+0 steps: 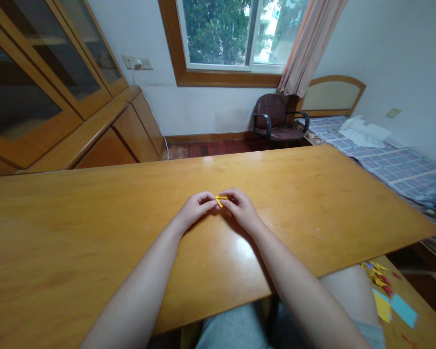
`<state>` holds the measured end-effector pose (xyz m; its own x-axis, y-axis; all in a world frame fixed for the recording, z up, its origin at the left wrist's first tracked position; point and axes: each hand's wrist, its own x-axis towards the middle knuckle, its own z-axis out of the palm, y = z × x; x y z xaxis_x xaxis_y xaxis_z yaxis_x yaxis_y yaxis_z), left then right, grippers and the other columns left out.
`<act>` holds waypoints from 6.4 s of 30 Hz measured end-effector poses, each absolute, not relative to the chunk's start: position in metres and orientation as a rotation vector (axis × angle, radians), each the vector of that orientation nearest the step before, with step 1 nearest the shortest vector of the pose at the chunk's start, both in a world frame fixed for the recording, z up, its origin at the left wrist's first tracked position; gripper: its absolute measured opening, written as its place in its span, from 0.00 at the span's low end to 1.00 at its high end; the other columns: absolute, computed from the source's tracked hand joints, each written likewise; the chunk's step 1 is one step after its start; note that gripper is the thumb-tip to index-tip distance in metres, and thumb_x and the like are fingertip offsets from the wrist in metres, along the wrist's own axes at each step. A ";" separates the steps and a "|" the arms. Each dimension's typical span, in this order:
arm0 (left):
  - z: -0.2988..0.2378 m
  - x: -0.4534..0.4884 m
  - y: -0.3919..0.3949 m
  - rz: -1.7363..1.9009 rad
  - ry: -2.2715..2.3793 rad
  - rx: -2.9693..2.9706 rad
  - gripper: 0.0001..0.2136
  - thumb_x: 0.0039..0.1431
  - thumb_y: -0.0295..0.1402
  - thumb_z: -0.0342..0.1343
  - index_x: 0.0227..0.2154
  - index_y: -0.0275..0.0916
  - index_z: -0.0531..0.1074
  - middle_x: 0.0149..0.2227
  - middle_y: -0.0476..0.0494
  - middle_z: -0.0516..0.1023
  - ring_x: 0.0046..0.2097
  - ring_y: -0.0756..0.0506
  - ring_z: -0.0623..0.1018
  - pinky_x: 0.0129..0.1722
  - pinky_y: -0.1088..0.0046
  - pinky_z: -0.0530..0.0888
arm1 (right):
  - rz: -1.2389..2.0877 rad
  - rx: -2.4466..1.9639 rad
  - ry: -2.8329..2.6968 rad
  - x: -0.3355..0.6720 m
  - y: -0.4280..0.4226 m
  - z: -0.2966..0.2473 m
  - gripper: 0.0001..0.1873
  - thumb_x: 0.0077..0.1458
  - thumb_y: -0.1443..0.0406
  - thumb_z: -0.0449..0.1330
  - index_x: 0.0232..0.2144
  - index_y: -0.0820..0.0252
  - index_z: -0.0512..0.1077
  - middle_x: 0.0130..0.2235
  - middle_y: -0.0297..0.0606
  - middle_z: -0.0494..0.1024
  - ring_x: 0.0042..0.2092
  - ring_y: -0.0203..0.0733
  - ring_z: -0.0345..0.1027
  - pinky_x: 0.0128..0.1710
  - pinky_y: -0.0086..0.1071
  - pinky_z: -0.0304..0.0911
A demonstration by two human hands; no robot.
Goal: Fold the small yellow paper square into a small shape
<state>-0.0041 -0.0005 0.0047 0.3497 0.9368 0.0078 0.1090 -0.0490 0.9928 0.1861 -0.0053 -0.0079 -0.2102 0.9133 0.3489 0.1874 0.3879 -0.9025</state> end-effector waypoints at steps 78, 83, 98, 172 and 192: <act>0.003 0.006 -0.001 0.894 1.217 1.572 0.09 0.53 0.38 0.58 0.25 0.37 0.72 0.25 0.48 0.77 0.29 0.47 0.76 0.34 0.73 0.71 | 0.449 -1.145 -1.856 0.182 -0.010 -0.008 0.04 0.55 0.67 0.60 0.28 0.58 0.73 0.31 0.35 0.73 0.30 0.35 0.68 0.32 0.28 0.64; -0.002 0.006 0.002 0.920 1.228 1.605 0.08 0.53 0.38 0.57 0.27 0.38 0.72 0.27 0.48 0.77 0.32 0.47 0.76 0.36 0.72 0.71 | 0.399 -1.142 -1.877 0.183 -0.009 -0.008 0.04 0.55 0.67 0.60 0.28 0.58 0.72 0.31 0.36 0.74 0.33 0.37 0.68 0.34 0.29 0.64; 0.003 0.007 -0.004 1.027 1.180 1.830 0.09 0.58 0.34 0.55 0.40 0.40 0.73 0.41 0.45 0.75 0.39 0.48 0.76 0.39 0.72 0.73 | 0.380 -1.131 -1.899 0.182 -0.009 -0.007 0.04 0.56 0.67 0.59 0.29 0.59 0.73 0.31 0.36 0.74 0.32 0.37 0.68 0.34 0.29 0.64; -0.005 0.010 0.000 1.123 1.186 1.360 0.14 0.48 0.42 0.63 0.30 0.38 0.69 0.28 0.49 0.77 0.30 0.48 0.78 0.32 0.73 0.75 | 0.319 -1.125 -1.960 0.180 -0.012 -0.007 0.08 0.56 0.66 0.58 0.40 0.59 0.67 0.37 0.39 0.72 0.34 0.39 0.67 0.34 0.31 0.63; -0.011 0.008 0.001 1.161 1.217 1.516 0.12 0.51 0.41 0.63 0.31 0.38 0.70 0.31 0.48 0.78 0.32 0.47 0.80 0.34 0.72 0.76 | 0.424 -1.142 -1.844 0.180 -0.011 -0.004 0.06 0.59 0.65 0.56 0.38 0.59 0.71 0.37 0.39 0.73 0.33 0.38 0.69 0.35 0.31 0.66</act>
<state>0.0084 0.0010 -0.0114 0.0955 0.9842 0.1491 0.1960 -0.1654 0.9666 0.1799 -0.0111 -0.0041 -0.1699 0.8422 0.5116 0.5342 0.5150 -0.6704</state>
